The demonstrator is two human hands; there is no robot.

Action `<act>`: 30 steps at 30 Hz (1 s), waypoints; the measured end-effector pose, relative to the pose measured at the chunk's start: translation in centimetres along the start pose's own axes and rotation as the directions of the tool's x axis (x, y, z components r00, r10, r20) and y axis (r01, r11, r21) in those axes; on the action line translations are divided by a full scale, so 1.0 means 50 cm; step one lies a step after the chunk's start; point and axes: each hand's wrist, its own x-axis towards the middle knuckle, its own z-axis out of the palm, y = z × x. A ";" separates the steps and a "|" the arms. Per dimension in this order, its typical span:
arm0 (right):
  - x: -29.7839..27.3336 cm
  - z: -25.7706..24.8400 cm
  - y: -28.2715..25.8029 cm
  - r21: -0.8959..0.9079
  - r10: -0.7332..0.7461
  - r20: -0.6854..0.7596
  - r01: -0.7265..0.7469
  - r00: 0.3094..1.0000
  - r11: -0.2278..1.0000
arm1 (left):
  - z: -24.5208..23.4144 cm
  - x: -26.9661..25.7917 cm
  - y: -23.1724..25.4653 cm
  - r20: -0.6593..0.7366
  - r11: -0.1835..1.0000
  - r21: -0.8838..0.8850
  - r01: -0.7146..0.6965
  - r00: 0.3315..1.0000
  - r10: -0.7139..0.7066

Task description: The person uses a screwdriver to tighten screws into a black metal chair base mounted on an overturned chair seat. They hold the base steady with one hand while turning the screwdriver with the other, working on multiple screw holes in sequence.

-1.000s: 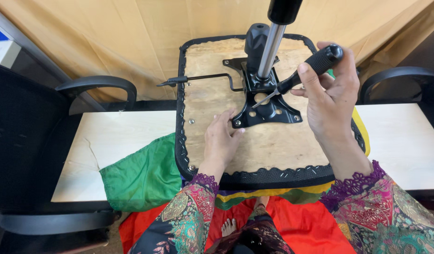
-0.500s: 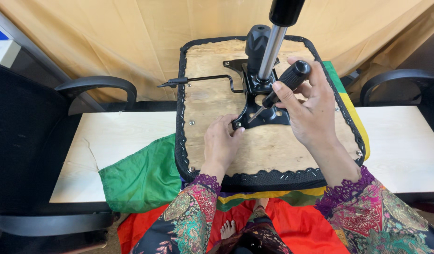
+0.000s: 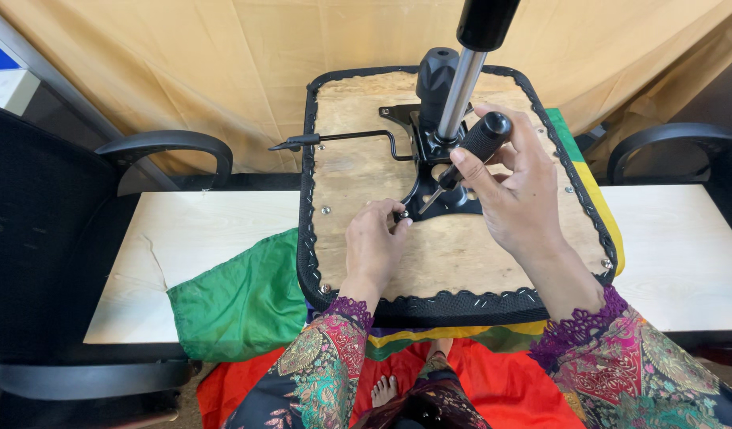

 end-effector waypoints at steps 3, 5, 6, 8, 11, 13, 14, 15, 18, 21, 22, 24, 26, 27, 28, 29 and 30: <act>0.002 -0.004 -0.002 -0.025 -0.003 0.002 0.003 1.000 1.000 | 0.001 0.000 -0.001 -0.023 0.999 -0.028 -0.023 0.999 0.023; 0.002 -0.004 -0.002 -0.030 -0.006 0.002 0.006 1.000 1.000 | 0.002 0.001 -0.003 -0.021 0.999 0.000 -0.049 0.999 0.049; 0.002 -0.003 -0.002 -0.025 -0.004 0.000 0.004 1.000 1.000 | 0.003 0.001 -0.004 -0.020 0.998 0.015 -0.061 0.998 0.061; 0.002 -0.003 -0.001 -0.017 -0.009 0.002 0.009 1.000 1.000 | 0.006 0.002 -0.006 -0.028 0.996 0.023 -0.085 0.996 0.086; 0.000 -0.001 0.001 -0.005 -0.015 0.010 0.015 1.000 1.000 | 0.010 0.002 -0.012 -0.033 0.994 0.024 -0.102 0.994 0.103; 0.000 0.002 0.002 0.006 -0.001 0.009 0.001 1.000 1.000 | 0.013 0.002 -0.016 -0.044 0.993 0.023 -0.119 0.992 0.120; -0.001 0.003 0.003 0.007 -0.005 0.012 0.005 1.000 1.000 | 0.014 0.002 -0.019 -0.054 0.991 0.023 -0.133 0.989 0.134; -0.002 0.004 0.002 0.008 -0.008 0.014 0.008 1.000 1.000 | 0.015 0.002 -0.020 -0.064 0.989 0.023 -0.147 0.987 0.148; -0.002 0.002 0.002 -0.048 -0.026 0.014 0.026 1.000 0.999 | 0.016 0.000 -0.023 -0.070 0.988 0.014 -0.153 0.986 0.153; 0.002 -0.004 0.005 -0.042 -0.037 0.018 0.037 0.999 0.998 | 0.014 0.000 -0.020 -0.034 0.993 0.017 -0.113 0.993 0.114; 0.004 -0.008 0.007 -0.025 -0.039 0.021 0.039 0.999 0.999 | 0.013 0.000 -0.019 -0.053 0.990 0.032 -0.135 0.989 0.137; 0.006 -0.012 0.012 -0.012 -0.072 0.015 0.072 0.997 0.997 | 0.010 0.000 -0.014 -0.087 0.982 0.063 -0.179 0.979 0.184; 0.007 -0.014 0.019 0.012 -0.076 0.001 0.076 0.997 0.997 | 0.006 0.001 -0.009 -0.062 0.991 0.038 -0.130 0.989 0.133; 0.008 -0.015 0.022 0.030 -0.064 -0.011 0.064 0.998 0.997 | 0.003 0.003 -0.007 -0.049 0.994 0.026 -0.105 0.993 0.106; 0.010 -0.016 0.025 0.048 -0.052 -0.022 0.053 0.998 0.997 | 0.001 0.004 -0.005 -0.025 0.998 0.007 -0.062 0.998 0.063; 0.010 -0.017 0.027 0.051 -0.074 -0.022 0.075 0.997 0.996 | -0.001 0.003 -0.004 0.001 1.000 -0.012 -0.017 1.000 0.017; 0.010 -0.018 0.030 0.054 -0.096 -0.021 0.097 0.995 0.994 | -0.002 0.003 -0.004 0.027 0.999 -0.029 0.028 0.999 -0.027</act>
